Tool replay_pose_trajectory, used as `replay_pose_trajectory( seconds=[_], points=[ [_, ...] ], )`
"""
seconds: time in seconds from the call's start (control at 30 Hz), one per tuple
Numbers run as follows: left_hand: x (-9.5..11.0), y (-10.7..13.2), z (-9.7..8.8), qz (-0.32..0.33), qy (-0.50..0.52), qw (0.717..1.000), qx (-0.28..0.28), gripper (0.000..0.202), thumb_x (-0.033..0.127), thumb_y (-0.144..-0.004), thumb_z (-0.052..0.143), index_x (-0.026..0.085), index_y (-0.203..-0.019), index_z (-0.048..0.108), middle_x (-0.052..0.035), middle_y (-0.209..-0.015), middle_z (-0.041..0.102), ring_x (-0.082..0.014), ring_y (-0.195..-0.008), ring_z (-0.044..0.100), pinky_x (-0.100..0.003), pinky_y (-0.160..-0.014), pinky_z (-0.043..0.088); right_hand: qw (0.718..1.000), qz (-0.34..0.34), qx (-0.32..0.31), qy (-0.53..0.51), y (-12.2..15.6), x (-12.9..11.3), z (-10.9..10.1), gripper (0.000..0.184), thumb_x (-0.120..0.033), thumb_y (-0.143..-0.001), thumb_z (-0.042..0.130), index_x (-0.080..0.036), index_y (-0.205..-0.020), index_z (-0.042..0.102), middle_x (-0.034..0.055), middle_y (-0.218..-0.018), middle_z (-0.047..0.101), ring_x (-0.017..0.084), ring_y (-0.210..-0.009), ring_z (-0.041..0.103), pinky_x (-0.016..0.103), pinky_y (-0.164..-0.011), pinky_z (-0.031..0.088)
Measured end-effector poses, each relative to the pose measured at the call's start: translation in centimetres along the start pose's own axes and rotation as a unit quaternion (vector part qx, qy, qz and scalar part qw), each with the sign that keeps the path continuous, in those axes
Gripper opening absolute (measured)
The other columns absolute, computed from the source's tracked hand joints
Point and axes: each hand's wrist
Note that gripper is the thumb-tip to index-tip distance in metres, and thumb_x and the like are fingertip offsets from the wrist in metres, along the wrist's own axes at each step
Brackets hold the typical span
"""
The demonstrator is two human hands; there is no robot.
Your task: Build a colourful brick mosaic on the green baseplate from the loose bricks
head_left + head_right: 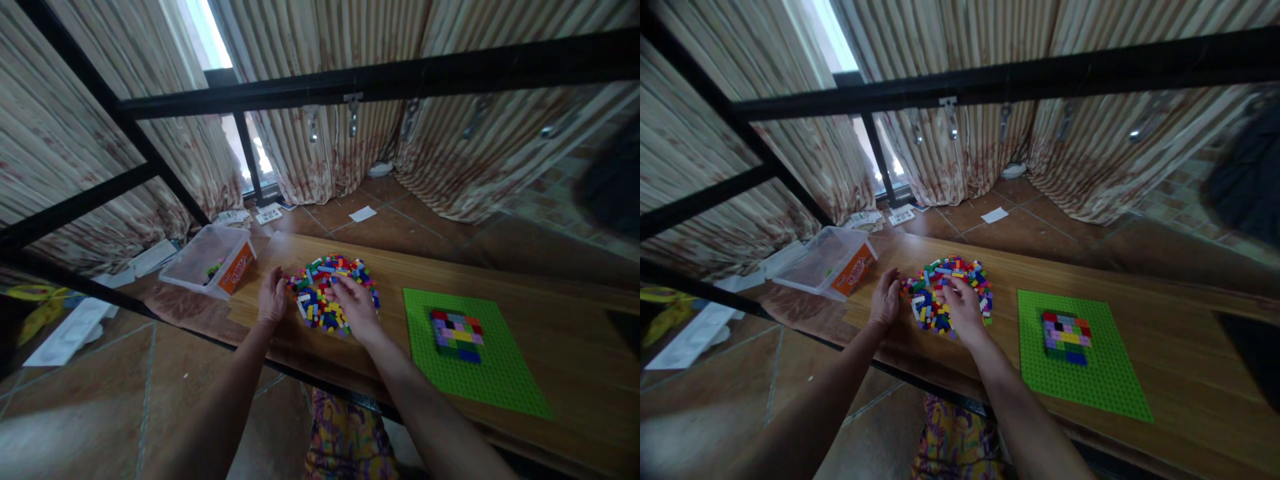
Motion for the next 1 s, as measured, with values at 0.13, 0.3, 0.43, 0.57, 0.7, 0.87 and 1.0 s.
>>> replay_pose_trajectory(
  seconds=[0.13,0.3,0.43,0.57,0.7,0.87,1.0],
  points=[
    [0.1,-0.1,0.2,0.03,-0.028,0.999,-0.029,0.039,0.034,-0.083,0.048,0.018,-0.117,0.059,-0.0125,-0.115,0.063,-0.0261,-0.108,0.058,-0.046,-0.101,0.043,0.972,0.102,0.039,-0.206,0.0,-0.5,-1.7,0.022,-0.031,-0.07,0.076,-0.02,-0.086,0.066,0.0002,-0.082,0.07,0.016,-0.081,0.069,0.037,-0.086,0.056],
    [0.0,-0.2,0.3,0.041,-0.041,0.998,-0.03,0.038,0.033,-0.082,0.048,0.017,-0.115,0.06,-0.0134,-0.11,0.064,-0.0265,-0.104,0.059,-0.046,-0.098,0.045,0.964,0.153,0.024,-0.216,0.2,-1.7,-2.7,0.018,-0.029,-0.072,0.073,-0.02,-0.086,0.065,0.0018,-0.083,0.071,0.013,-0.075,0.067,0.027,-0.073,0.057],
    [0.1,-0.2,0.3,0.041,-0.05,0.997,-0.032,0.039,0.033,-0.084,0.047,0.016,-0.117,0.059,-0.0139,-0.11,0.064,-0.0259,-0.102,0.06,-0.044,-0.096,0.047,0.971,0.158,0.038,-0.177,0.4,-2.0,-2.6,0.029,-0.036,-0.066,0.08,-0.018,-0.081,0.062,0.0001,-0.074,0.069,0.007,-0.055,0.057,0.018,-0.049,0.047],
    [0.1,-0.1,0.2,0.04,-0.048,0.997,-0.033,0.039,0.034,-0.086,0.045,0.016,-0.118,0.058,-0.0142,-0.109,0.064,-0.0257,-0.101,0.061,-0.044,-0.093,0.048,0.981,0.126,0.032,-0.144,0.5,-2.0,-2.2,0.038,-0.046,-0.061,0.081,-0.018,-0.076,0.059,-0.0044,-0.063,0.061,0.004,-0.043,0.044,0.015,-0.038,0.035],
    [-0.1,-0.1,0.3,0.041,-0.042,0.998,-0.031,0.039,0.035,-0.086,0.045,0.016,-0.118,0.058,-0.014,-0.109,0.065,-0.0254,-0.101,0.062,-0.043,-0.094,0.048,0.989,0.105,0.027,-0.104,0.3,-2.0,-1.9,0.041,-0.052,-0.063,0.077,-0.018,-0.07,0.055,-0.0081,-0.055,0.052,0.001,-0.034,0.029,0.015,-0.031,0.021],
    [-0.3,-0.1,0.3,0.041,-0.051,0.997,-0.027,0.04,0.035,-0.087,0.045,0.016,-0.119,0.057,-0.0138,-0.112,0.065,-0.0245,-0.102,0.061,-0.043,-0.095,0.048,0.989,0.119,0.06,-0.063,0.0,-2.1,-1.6,0.039,-0.053,-0.067,0.073,-0.019,-0.081,0.06,-0.0113,-0.046,0.045,0.001,-0.031,0.022,0.015,-0.029,0.016],
    [-0.3,-0.1,0.4,0.034,-0.058,0.997,-0.031,0.041,0.036,-0.088,0.043,0.014,-0.12,0.056,-0.0138,-0.113,0.064,-0.0234,-0.103,0.062,-0.041,-0.095,0.049,0.985,0.159,0.044,-0.045,-0.2,-2.1,-1.6,0.031,-0.045,-0.072,0.073,-0.018,-0.081,0.061,-0.0088,-0.048,0.052,0.002,-0.03,0.029,0.015,-0.028,0.023]
  ],
)
Point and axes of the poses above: each hand's wrist, its own y-axis away from the middle knuckle, its own z-axis out of the palm, x = y × z
